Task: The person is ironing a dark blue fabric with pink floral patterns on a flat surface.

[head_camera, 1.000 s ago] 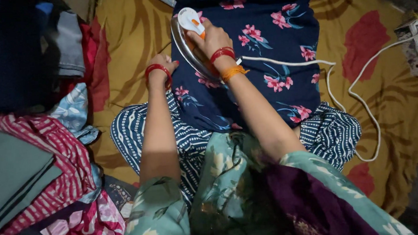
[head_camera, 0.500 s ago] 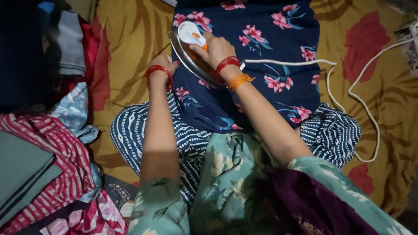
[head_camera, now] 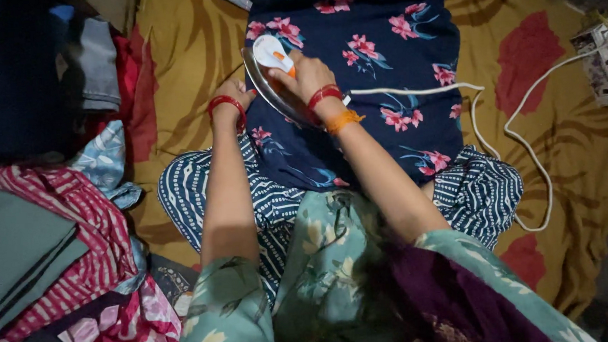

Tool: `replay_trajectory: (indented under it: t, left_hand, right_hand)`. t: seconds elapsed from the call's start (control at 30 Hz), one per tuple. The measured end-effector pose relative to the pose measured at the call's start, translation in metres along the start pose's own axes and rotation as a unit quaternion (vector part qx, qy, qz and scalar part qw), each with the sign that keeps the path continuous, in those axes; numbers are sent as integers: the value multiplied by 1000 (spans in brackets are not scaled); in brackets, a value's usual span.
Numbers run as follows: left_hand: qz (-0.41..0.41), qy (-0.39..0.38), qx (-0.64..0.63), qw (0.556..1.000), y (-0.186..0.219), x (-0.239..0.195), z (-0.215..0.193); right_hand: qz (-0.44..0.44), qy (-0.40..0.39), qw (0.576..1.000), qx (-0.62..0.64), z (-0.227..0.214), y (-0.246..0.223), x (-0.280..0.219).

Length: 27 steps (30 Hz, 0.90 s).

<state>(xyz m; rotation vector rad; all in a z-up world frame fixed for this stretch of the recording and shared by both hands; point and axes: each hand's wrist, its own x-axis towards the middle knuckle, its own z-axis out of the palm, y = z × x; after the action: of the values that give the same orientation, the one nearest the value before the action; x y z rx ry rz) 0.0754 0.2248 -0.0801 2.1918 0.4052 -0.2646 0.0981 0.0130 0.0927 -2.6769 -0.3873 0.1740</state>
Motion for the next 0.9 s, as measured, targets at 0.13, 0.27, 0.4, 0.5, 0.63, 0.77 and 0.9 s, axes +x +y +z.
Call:
replay_trajectory:
  t: [0.13,0.27,0.4,0.5,0.63,0.77,0.9]
  left_hand:
    - [4,11,13,1000,2,-3,-1]
    - [1,1,14,1000,14,-13,-11]
    - [-23,-10,4,1000,13,-9,-8]
    - [4,2,-8,1000,-4,2,1]
    - [-22,-8,11,1000,9,-8,-5]
    - [-10,8,4,1000,5,-3,0]
    - [16,-1,16,1000,0,-3,-1]
  right_hand:
    - [-3,-5,1000,-4,-7,-5,3]
    - [6,1,1000,-15,-2,-5,22]
    - [9,34,999,1,3,-6,39]
    - [2,43,999,16,6,-2,30]
    - [2,23,1000,13,-8,-10,3]
    - [15,-2,1000,7,-8,-9,0]
    - [15,6,1000,-4,-1,-8,15]
